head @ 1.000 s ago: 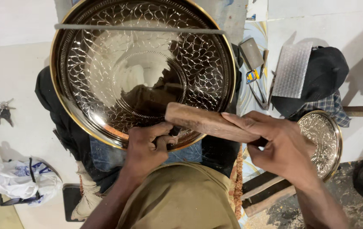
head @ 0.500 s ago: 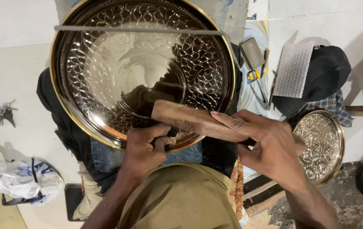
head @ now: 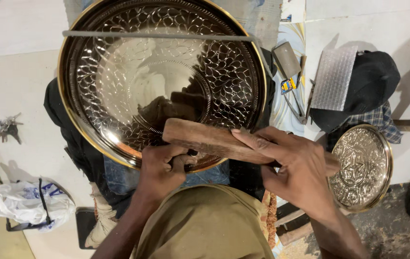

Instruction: The person holds a large round metal tray on their lap and repeatedly strikes it with a wooden mallet to create or refine a textured pattern. The tray is rotated occasionally to access different areas.

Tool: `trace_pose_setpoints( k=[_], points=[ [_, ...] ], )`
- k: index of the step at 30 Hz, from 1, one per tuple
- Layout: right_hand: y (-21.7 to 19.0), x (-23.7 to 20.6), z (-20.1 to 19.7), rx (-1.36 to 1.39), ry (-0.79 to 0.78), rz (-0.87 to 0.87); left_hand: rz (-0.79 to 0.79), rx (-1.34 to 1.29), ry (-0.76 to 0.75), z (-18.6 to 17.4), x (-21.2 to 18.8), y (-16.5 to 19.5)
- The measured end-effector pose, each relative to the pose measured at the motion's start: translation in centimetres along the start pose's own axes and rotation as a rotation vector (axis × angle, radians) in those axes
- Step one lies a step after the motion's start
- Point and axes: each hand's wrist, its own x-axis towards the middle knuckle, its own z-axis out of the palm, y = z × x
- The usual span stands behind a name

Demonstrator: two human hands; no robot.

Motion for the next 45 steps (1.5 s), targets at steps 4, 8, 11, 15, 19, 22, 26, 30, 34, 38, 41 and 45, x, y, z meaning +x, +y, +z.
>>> trace_pose_setpoints(
  k=[4,8,11,15,19,22,26,30,34,38,41,45],
  points=[
    [-0.5,0.1,0.4,0.343,0.166,-0.064,0.351,-0.195,0.115,0.1,0.2,-0.6],
    [0.4,-0.5,0.6,0.346,0.218,-0.18,0.283,-0.203,0.128,0.3,0.1,-1.0],
    [1.2,-1.1,0.8,0.439,0.229,-0.146,0.287,-0.179,0.129,0.2,0.0,-0.9],
    [1.4,-1.5,1.2,0.273,0.156,-0.007,0.294,-0.138,0.035,-0.3,0.3,-0.6],
    [0.6,-1.2,1.7,0.403,0.288,-0.017,0.266,-0.137,0.05,-0.4,0.1,-0.3],
    [0.2,-1.0,1.8,0.326,0.195,-0.017,0.291,-0.164,0.08,-0.2,0.0,0.1],
    [0.6,-1.4,2.1,0.219,0.159,-0.013,0.303,-0.064,0.138,-0.3,0.1,0.2],
    [1.5,-2.2,2.8,0.434,0.285,-0.109,0.296,-0.044,0.045,-0.7,0.4,-0.4],
    [1.9,-2.2,3.3,0.436,0.263,-0.127,0.236,0.046,0.025,-0.8,0.4,-0.6],
    [1.6,-1.8,3.1,0.495,0.334,-0.124,0.357,-0.124,0.087,-0.8,0.2,-0.3],
    [1.5,-1.9,2.4,0.257,0.159,0.028,0.013,0.205,-0.043,-1.0,0.4,-0.2],
    [1.5,-1.7,2.4,0.69,0.299,-0.073,0.355,-0.003,0.028,-1.2,0.4,-0.2]
  ],
)
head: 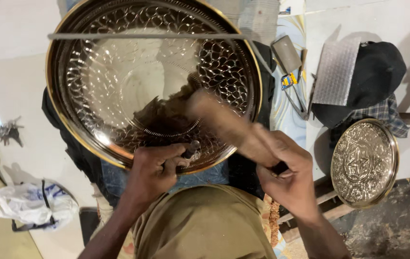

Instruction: The person holds a large round metal tray on their lap and repeatedly strikes it with a wooden mallet to create or refine a textured pattern. The tray is rotated occasionally to access different areas.

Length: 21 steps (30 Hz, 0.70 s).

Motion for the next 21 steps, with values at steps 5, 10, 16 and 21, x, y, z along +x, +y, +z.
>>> trace_pose_setpoints(
  k=[5,10,16,21],
  points=[
    [0.3,-0.1,0.3,-0.242,-0.038,-0.054,-0.088,0.006,0.01,0.0,-0.3,-0.2],
    [0.7,-0.8,-0.4,-0.466,-0.099,0.023,-0.034,0.044,-0.012,-0.2,-0.2,-0.7],
    [1.2,-1.3,0.3,-0.315,-0.041,0.068,-0.016,0.063,-0.03,-0.6,-0.2,-1.1],
    [0.2,-0.8,0.4,-0.065,0.047,-0.09,0.036,0.04,-0.004,-0.5,-0.3,-0.7]
  ],
)
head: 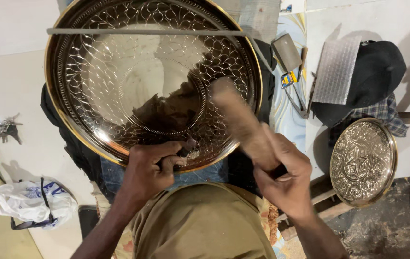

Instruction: The person holds a large round metal tray on their lap and repeatedly strikes it with a wooden mallet to create or refine a textured pattern. The tray is rotated occasionally to access different areas.

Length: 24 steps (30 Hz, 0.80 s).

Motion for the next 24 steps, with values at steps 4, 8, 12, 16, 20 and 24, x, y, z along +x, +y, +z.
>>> trace_pose_setpoints(
  k=[4,8,12,16,20,24],
  points=[
    [-0.7,0.4,-0.4,-0.418,-0.213,0.195,-0.003,0.09,-0.008,-0.3,0.2,0.1],
    [-0.1,-0.3,0.1,-0.357,-0.212,0.165,0.046,0.049,-0.01,-0.6,0.2,0.1],
    [1.5,-1.5,0.1,-0.015,-0.025,0.0,-0.016,0.1,0.007,-0.5,0.0,0.0],
    [2.6,-2.6,-1.2,-0.358,-0.211,0.206,-0.021,0.139,-0.036,-0.6,0.2,-0.5],
    [2.5,-3.1,-0.6,-0.102,-0.095,0.115,0.03,0.062,-0.049,-0.8,0.0,-0.9],
    [1.5,-2.7,-0.3,-0.312,-0.18,0.107,0.017,0.068,-0.058,-0.8,-0.2,-0.9]
  ],
)
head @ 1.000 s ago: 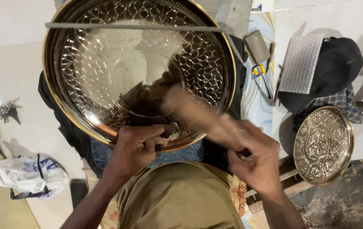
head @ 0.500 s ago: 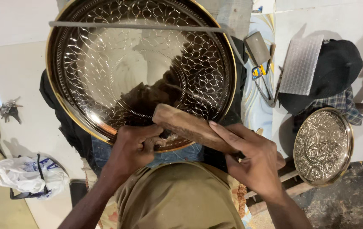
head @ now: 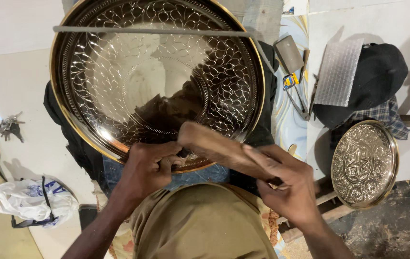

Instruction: The person holds a large round metal tray on their lap and repeatedly strikes it with a wooden mallet to create or refine a textured pattern. The tray is rotated occasionally to access different areas.

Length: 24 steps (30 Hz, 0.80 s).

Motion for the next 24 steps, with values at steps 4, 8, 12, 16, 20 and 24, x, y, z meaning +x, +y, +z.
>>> trace_pose_setpoints(
  k=[4,8,12,16,20,24],
  points=[
    [-0.6,0.3,-0.4,0.103,0.049,-0.016,-0.05,0.003,-0.02,-0.1,0.3,0.3],
    [-1.0,0.3,-0.2,0.146,0.049,0.016,0.009,-0.046,-0.014,-0.5,0.4,0.6],
    [-1.2,0.6,0.1,-0.101,-0.062,0.123,0.005,0.006,-0.015,-0.7,0.4,0.8],
    [-0.8,0.6,-0.1,0.176,0.065,0.012,-0.036,-0.012,-0.02,-0.6,0.4,0.7],
    [-0.4,0.1,-0.3,0.114,0.004,0.044,-0.022,0.004,-0.016,-0.7,0.4,0.4],
    [-0.5,0.3,0.3,-0.184,-0.077,0.147,-0.012,0.028,-0.046,-1.0,0.4,0.2]
  ],
)
